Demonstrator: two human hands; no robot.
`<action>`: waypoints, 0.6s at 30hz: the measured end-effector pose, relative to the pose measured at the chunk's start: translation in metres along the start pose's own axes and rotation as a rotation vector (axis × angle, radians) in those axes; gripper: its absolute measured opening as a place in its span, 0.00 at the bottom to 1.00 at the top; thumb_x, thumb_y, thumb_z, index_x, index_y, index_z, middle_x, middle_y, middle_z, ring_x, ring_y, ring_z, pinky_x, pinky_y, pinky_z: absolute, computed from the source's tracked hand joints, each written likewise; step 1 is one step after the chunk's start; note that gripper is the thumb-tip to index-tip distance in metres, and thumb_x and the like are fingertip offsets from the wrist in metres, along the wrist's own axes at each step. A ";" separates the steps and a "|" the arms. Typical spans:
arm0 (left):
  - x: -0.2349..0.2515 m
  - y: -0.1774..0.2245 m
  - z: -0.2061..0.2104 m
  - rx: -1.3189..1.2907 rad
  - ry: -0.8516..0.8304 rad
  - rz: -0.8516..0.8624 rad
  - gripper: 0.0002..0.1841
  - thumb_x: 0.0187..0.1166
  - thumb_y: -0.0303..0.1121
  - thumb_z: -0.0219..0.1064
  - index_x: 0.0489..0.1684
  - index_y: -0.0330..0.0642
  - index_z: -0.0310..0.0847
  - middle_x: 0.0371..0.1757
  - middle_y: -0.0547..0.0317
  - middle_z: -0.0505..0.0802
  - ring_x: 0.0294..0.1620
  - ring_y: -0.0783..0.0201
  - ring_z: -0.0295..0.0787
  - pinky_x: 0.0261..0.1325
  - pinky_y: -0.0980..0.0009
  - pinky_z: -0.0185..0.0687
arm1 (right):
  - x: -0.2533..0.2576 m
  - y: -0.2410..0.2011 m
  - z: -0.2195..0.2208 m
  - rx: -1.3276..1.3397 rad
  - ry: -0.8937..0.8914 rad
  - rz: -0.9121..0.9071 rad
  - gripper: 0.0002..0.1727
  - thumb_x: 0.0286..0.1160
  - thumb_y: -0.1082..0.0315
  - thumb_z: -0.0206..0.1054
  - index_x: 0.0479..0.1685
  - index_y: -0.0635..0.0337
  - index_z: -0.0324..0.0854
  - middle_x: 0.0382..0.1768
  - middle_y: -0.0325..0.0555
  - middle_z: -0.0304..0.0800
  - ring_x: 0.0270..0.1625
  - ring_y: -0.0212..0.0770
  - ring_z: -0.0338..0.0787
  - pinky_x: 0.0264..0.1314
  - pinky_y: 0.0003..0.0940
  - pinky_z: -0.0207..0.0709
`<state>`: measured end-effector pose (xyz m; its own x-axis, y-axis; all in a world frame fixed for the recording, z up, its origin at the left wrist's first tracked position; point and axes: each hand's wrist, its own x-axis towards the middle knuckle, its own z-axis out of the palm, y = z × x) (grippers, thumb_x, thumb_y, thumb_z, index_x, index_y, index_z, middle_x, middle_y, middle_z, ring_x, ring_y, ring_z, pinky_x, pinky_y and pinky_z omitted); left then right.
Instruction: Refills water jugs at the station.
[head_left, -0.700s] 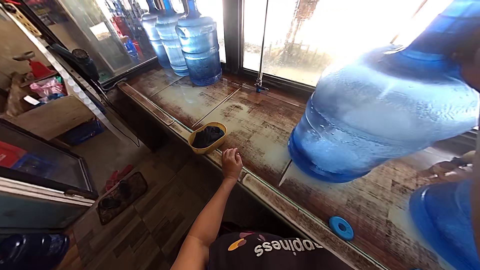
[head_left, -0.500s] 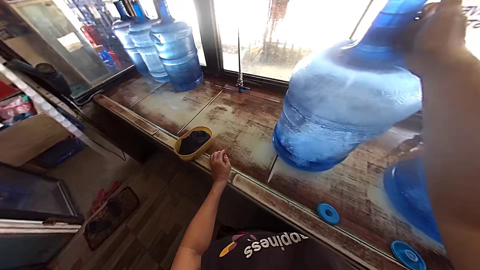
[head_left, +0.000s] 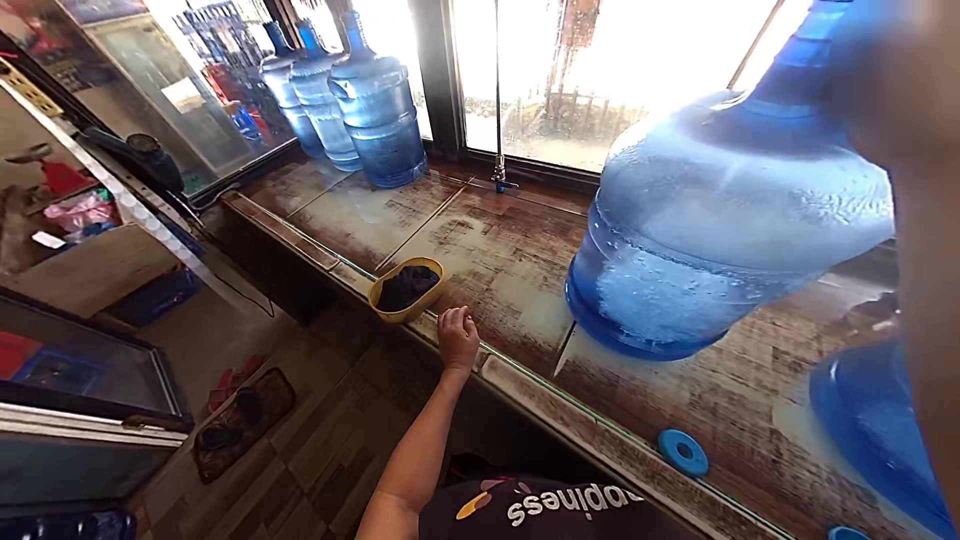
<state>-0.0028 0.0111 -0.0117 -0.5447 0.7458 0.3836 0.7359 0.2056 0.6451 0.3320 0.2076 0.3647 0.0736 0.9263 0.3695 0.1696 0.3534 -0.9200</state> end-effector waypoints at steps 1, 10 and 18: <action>0.000 0.000 0.000 0.000 0.007 0.004 0.17 0.81 0.27 0.59 0.61 0.32 0.89 0.64 0.38 0.91 0.75 0.39 0.82 0.84 0.49 0.68 | 0.000 0.001 0.000 0.007 -0.005 -0.001 0.37 0.92 0.38 0.22 0.64 0.52 0.72 0.45 0.32 0.83 0.47 0.23 0.85 0.54 0.28 0.78; -0.002 0.002 0.000 0.009 0.010 -0.002 0.17 0.81 0.27 0.59 0.61 0.32 0.89 0.64 0.38 0.92 0.74 0.38 0.82 0.85 0.49 0.66 | 0.009 0.010 -0.003 -0.030 0.020 0.007 0.38 0.92 0.37 0.22 0.67 0.54 0.71 0.48 0.34 0.82 0.49 0.23 0.84 0.57 0.30 0.76; -0.003 0.001 0.003 -0.022 0.033 -0.010 0.17 0.81 0.27 0.60 0.63 0.31 0.88 0.62 0.36 0.92 0.74 0.36 0.82 0.84 0.48 0.67 | 0.007 0.008 -0.003 -0.023 0.006 0.012 0.39 0.92 0.37 0.21 0.68 0.54 0.71 0.46 0.34 0.82 0.48 0.23 0.83 0.55 0.28 0.76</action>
<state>0.0007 0.0106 -0.0147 -0.5655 0.7224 0.3980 0.7213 0.1991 0.6634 0.3366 0.2167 0.3605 0.0822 0.9298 0.3589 0.1912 0.3387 -0.9213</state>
